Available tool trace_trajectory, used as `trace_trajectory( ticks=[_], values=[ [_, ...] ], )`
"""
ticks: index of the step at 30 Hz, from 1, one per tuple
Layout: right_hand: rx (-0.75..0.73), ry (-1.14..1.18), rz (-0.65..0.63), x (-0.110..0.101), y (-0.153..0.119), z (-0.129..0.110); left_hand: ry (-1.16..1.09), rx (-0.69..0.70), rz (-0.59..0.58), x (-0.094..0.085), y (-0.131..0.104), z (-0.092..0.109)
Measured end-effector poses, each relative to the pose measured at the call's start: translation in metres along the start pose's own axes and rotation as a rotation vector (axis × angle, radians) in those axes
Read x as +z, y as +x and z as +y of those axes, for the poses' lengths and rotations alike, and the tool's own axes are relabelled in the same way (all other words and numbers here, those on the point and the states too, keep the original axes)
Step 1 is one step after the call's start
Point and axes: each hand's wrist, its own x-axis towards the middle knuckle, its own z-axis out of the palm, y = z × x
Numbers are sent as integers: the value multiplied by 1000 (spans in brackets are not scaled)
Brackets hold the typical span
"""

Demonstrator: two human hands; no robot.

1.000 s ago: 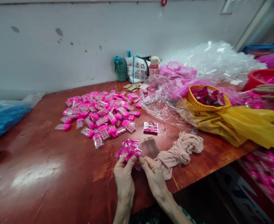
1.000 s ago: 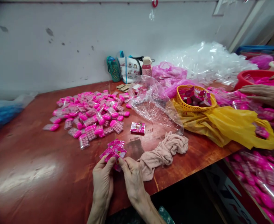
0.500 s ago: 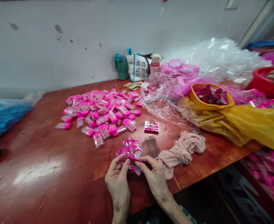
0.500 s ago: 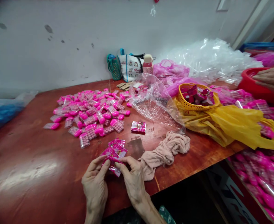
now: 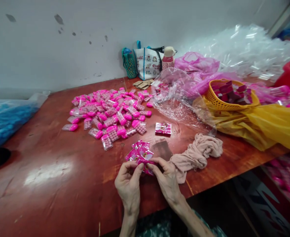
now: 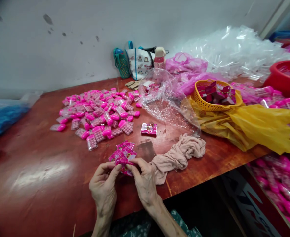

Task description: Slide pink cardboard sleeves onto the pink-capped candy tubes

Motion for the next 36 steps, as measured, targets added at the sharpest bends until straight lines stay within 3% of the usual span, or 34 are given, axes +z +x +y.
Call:
trace_trajectory(
  ticks=[5, 8, 18, 26, 30, 33, 36],
  values=[
    [13, 53, -55, -3, 3, 2, -129, -193, -178, -6, 8, 0],
    [21, 61, -87, -6, 4, 2, -98, -236, -251, -10, 10, -2],
    [-6, 8, -143, -7, 5, -2, -91, -37, -211, -11, 6, -1],
    [-222, -235, -152, 0, -1, -3, -204, -115, -38, -8, 7, 0],
    [-143, -213, -167, 0, 1, -11, -328, -245, 78, -8, 11, 3],
    [-95, -325, -52, 1, 24, -24, -420, -343, 255, -12, 17, 6],
    [-223, -626, 83, 12, 68, -36, -473, -382, 344, -17, 22, 8]
  ],
)
